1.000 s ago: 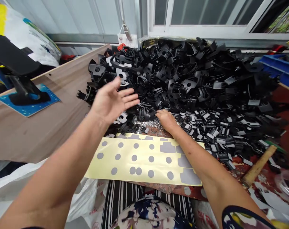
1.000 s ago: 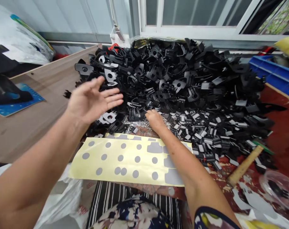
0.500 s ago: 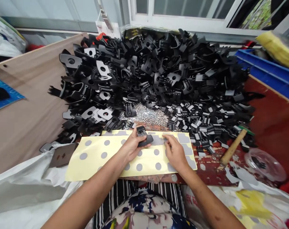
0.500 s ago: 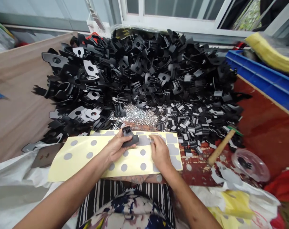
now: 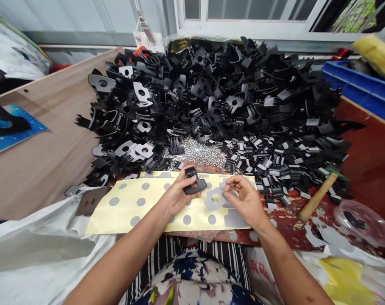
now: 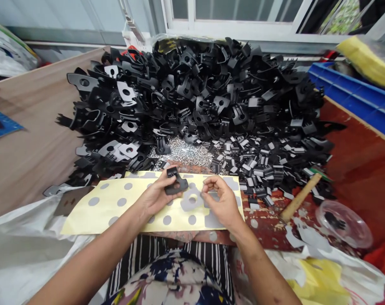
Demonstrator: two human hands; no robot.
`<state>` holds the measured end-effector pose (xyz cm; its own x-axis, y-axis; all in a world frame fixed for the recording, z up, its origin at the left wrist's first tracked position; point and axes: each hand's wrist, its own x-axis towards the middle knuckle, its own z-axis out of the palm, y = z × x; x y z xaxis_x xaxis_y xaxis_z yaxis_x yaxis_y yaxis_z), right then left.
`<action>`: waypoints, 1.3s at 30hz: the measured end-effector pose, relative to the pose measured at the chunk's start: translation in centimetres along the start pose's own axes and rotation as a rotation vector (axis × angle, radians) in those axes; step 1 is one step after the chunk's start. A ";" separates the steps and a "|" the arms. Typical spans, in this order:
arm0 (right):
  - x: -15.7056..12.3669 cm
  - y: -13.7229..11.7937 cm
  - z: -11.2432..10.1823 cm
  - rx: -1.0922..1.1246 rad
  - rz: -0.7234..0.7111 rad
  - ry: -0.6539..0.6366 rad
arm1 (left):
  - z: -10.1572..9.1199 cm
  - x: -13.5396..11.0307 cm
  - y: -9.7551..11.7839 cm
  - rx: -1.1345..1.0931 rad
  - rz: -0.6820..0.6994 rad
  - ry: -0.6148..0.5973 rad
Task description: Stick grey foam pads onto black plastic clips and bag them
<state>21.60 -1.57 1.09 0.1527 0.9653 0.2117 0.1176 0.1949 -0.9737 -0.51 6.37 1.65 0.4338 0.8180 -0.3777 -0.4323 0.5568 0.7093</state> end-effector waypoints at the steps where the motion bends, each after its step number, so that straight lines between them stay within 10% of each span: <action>1: 0.0 -0.1 0.8 -0.036 -0.020 0.064 | 0.3 -0.6 0.0 -0.029 -0.007 -0.048; 8: -0.2 0.3 3.9 -0.156 -0.064 0.094 | 1.7 -2.4 -0.6 -0.088 -0.068 -0.122; 26: -0.3 0.3 4.2 -0.316 -0.174 0.069 | 1.8 -2.7 -1.2 -0.091 -0.055 -0.156; 34: -1.9 0.2 5.8 -0.870 -0.593 -0.009 | 1.5 -2.0 -5.0 0.258 0.378 0.093; 39: -2.7 -0.9 5.5 -1.187 -0.563 0.152 | 0.9 -1.9 -5.5 0.238 0.319 0.060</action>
<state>15.68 -3.42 0.90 -0.1010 0.7586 0.6437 0.9710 0.2160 -0.1022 1.76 1.57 -0.99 0.2575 0.9553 -0.1451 -0.3399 0.2302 0.9118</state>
